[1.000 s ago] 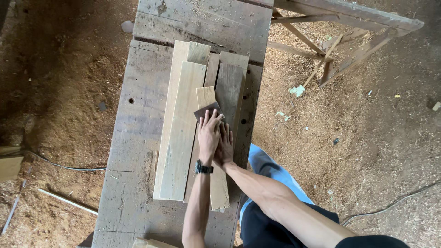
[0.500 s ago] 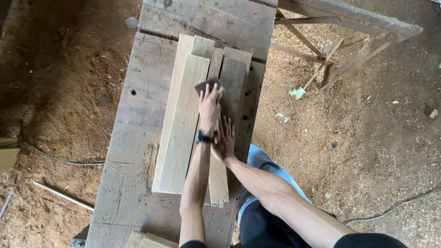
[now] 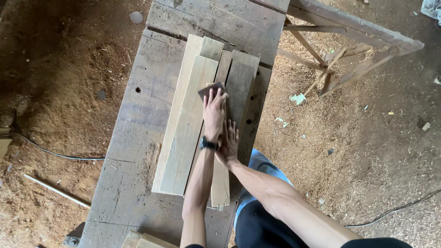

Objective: The person sands several pieces of wood by hand using sandpaper on a wooden workbench.

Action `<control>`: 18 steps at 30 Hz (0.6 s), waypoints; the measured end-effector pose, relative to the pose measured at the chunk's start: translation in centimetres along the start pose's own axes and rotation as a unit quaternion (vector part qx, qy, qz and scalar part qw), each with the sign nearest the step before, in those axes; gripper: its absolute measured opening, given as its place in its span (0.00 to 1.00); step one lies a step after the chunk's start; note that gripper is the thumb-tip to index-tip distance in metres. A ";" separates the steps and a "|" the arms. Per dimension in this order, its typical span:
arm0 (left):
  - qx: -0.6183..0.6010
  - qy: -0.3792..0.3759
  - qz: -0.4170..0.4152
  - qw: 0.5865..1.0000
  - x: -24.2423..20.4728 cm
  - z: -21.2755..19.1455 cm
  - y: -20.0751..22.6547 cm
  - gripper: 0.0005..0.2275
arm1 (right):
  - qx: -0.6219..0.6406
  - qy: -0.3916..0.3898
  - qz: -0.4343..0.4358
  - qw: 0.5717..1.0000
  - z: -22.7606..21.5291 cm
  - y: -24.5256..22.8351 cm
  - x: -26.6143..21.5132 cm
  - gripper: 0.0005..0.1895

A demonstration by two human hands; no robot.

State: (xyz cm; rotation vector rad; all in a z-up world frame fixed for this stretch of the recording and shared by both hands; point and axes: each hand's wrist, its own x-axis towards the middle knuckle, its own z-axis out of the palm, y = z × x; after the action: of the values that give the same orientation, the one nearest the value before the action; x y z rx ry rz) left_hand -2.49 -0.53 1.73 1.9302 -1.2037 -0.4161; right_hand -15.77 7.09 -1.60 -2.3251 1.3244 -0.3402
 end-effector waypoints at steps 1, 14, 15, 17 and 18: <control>0.000 0.007 0.002 1.000 1.6 0.6 -0.4 0.13 | 0.012 0.003 0.008 1.000 0.2 -0.2 0.1 0.43; 0.016 -0.050 0.024 0.998 -5.2 0.1 -0.1 0.16 | 0.000 0.012 0.012 1.000 0.8 -0.2 0.2 0.38; 0.014 -0.049 0.027 0.998 -6.1 -0.2 -0.1 0.16 | -0.004 0.014 0.008 1.000 0.8 -0.2 0.2 0.38; 0.017 -0.041 0.033 0.998 -6.3 -0.2 -0.5 0.17 | -0.006 0.012 -0.001 1.000 0.8 -0.2 0.2 0.40; 0.022 -0.034 0.036 0.999 -5.4 0.1 -0.8 0.18 | -0.001 0.013 -0.008 1.000 0.6 -0.1 0.0 0.40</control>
State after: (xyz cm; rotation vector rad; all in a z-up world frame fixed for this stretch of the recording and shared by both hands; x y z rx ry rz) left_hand -4.71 4.21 0.32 1.9171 -1.3321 -0.4236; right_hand -15.43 7.26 -2.13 -2.3407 1.3193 -0.3753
